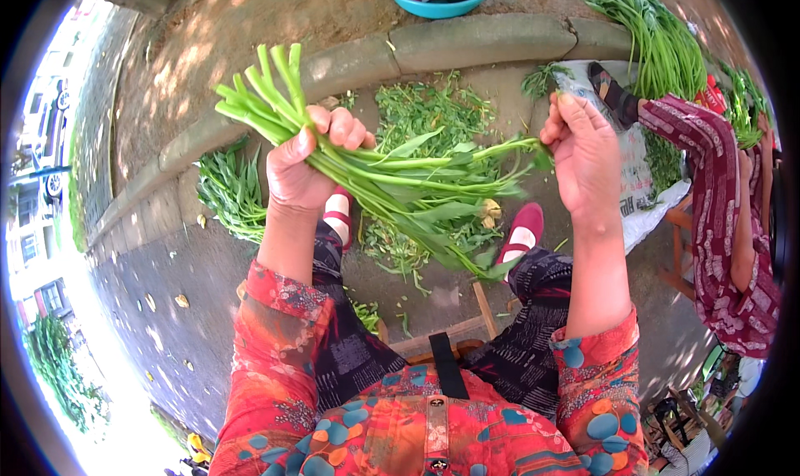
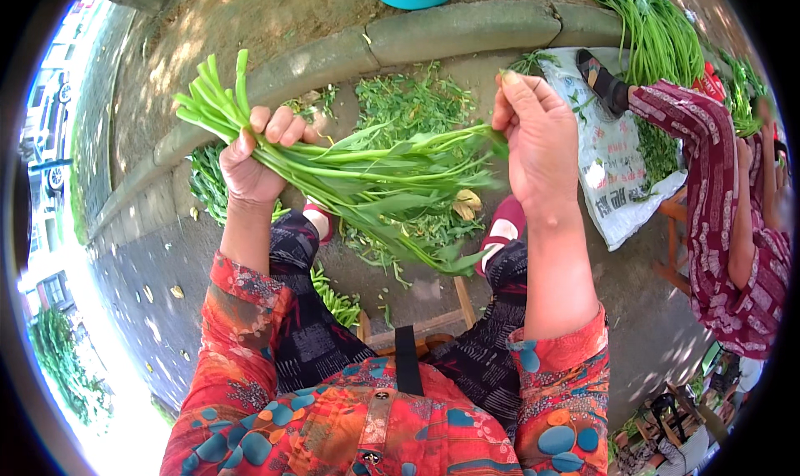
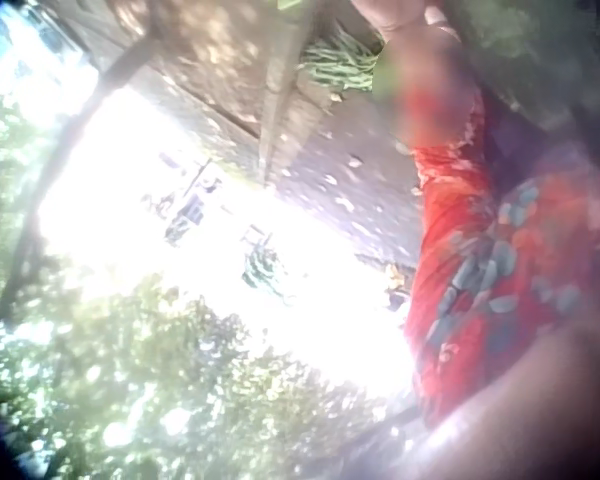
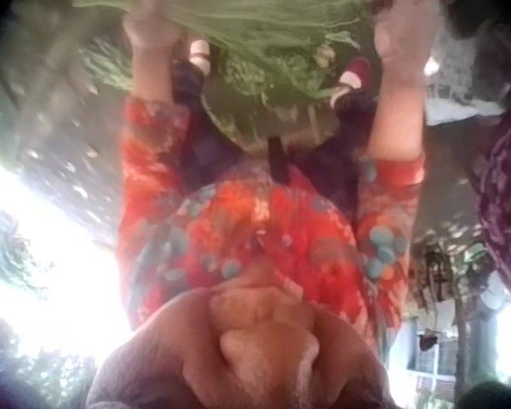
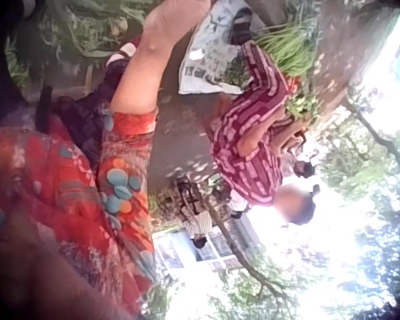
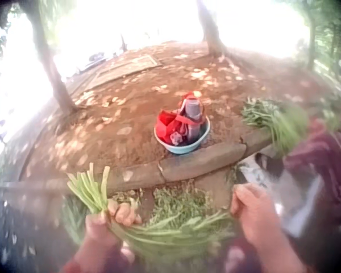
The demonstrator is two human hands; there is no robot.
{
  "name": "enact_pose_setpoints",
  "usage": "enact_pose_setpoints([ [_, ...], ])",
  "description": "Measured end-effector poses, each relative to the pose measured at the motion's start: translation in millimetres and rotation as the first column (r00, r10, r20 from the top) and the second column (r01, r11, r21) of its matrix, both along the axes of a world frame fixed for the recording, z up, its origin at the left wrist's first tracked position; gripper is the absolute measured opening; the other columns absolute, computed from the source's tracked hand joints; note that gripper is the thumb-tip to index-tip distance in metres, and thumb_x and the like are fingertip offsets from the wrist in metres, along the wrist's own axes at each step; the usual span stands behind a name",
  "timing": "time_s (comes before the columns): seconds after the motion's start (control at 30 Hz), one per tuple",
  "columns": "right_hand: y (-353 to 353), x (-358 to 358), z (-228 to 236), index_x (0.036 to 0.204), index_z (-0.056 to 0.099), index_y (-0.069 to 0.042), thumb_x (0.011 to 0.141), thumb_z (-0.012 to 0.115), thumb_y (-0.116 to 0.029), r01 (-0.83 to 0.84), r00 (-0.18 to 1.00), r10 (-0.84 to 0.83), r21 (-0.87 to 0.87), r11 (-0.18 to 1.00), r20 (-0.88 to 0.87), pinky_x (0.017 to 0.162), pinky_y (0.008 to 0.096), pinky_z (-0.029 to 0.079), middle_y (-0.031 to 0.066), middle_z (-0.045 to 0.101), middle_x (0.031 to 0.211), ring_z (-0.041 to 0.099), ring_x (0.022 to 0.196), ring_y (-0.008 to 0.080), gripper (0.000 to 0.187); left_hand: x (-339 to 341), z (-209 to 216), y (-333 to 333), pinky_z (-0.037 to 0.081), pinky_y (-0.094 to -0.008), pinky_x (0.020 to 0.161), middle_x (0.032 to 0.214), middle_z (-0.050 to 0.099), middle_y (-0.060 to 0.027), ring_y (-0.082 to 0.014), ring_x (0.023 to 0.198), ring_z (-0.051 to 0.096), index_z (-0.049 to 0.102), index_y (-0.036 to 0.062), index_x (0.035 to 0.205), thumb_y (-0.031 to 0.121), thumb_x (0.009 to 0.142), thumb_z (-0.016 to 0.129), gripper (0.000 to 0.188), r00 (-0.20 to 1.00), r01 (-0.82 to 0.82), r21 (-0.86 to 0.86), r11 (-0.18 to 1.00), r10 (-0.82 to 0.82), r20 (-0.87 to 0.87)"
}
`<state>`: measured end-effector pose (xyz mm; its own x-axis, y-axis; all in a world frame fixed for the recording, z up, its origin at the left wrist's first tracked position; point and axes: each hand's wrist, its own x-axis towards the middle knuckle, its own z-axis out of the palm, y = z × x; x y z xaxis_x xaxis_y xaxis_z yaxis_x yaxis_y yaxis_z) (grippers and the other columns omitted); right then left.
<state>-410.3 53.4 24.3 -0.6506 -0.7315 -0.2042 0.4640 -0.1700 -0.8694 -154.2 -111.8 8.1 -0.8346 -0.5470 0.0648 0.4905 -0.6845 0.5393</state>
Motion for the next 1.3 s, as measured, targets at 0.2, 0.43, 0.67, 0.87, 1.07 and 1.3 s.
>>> enact_pose_setpoints([
  [0.2, 2, 0, -4, 0.09, 0.063, -0.002, 0.09, 0.06, -0.012, -0.012, 0.996, 0.016, 0.051, 0.999, -0.089, 0.059, 0.0206, 0.039, -0.0005, 0.057, 0.072, 0.049, 0.063, 0.0065, 0.011, 4, 1, -8, 0.04, -0.0402, 0.096, 0.069, 0.05, 0.0016, -0.0147, 0.069, 0.05, 0.062, 0.011, 0.084, 0.022, 0.077, 0.071, 0.017, 0.984, 0.101, -0.066, 0.993, -0.109, -0.143],
  [0.43, 3, 0, -6, 0.094, 0.063, -0.001, 0.091, 0.059, -0.015, -0.053, 0.991, 0.063, 0.087, 0.995, -0.12, 0.059, 0.0204, 0.042, -0.0002, 0.059, 0.076, 0.052, 0.064, 0.0071, 0.014, 5, -2, -6, 0.041, -0.0397, 0.094, 0.069, 0.053, -0.0018, -0.0175, 0.068, 0.052, 0.061, 0.0087, 0.087, 0.022, 0.077, 0.071, 0.019, 0.99, 0.12, -0.116, 0.986, -0.128, -0.059],
  [0.67, 1, 7, -4, 0.094, 0.065, -0.001, 0.09, 0.057, -0.009, -0.04, 0.992, 0.059, 0.174, 0.984, -0.108, 0.061, 0.0209, 0.042, 0.0004, 0.059, 0.076, 0.051, 0.065, 0.007, 0.012, 3, -2, -6, 0.042, -0.0387, 0.092, 0.068, 0.052, -0.0022, -0.0173, 0.066, 0.052, 0.061, 0.0081, 0.088, 0.021, 0.077, 0.07, 0.02, 0.988, 0.126, -0.13, 0.983, -0.136, -0.075],
  [0.87, 0, 12, -4, 0.089, 0.065, -0.001, 0.077, 0.045, 0.008, -0.063, 0.968, 0.109, 0.204, 0.977, -0.224, 0.063, 0.0224, 0.04, 0.0007, 0.058, 0.072, 0.05, 0.064, 0.0091, 0.025, 5, -2, -6, 0.043, -0.0375, 0.091, 0.065, 0.051, -0.001, -0.0159, 0.062, 0.05, 0.06, 0.0085, 0.085, 0.022, 0.075, 0.071, 0.02, 0.991, 0.121, -0.136, 0.983, -0.129, -0.048],
  [1.07, 2, 11, -7, 0.081, 0.063, -0.002, 0.079, 0.046, 0.007, -0.116, 0.958, 0.142, 0.116, 0.986, -0.25, 0.063, 0.022, 0.04, 0.0006, 0.057, 0.071, 0.049, 0.064, 0.0094, 0.019, 3, 2, -7, 0.043, -0.0337, 0.083, 0.062, 0.052, 0.0006, -0.0141, 0.057, 0.049, 0.058, 0.0089, 0.079, 0.023, 0.075, 0.073, 0.021, 0.978, 0.188, -0.198, 0.962, -0.201, -0.051],
  [1.3, -6, 26, 9, 0.092, 0.067, -0.002, 0.086, 0.052, -0.004, -0.179, 0.959, 0.22, 0.218, 0.959, -0.178, 0.062, 0.0175, 0.04, -0.0002, 0.062, 0.076, 0.049, 0.066, 0.0039, 0.016, 6, 2, -8, 0.043, -0.0322, 0.077, 0.058, 0.052, 0.0003, -0.0142, 0.053, 0.05, 0.058, 0.0087, 0.076, 0.023, 0.073, 0.073, 0.021, 0.943, 0.27, -0.275, 0.923, -0.311, -0.119],
])
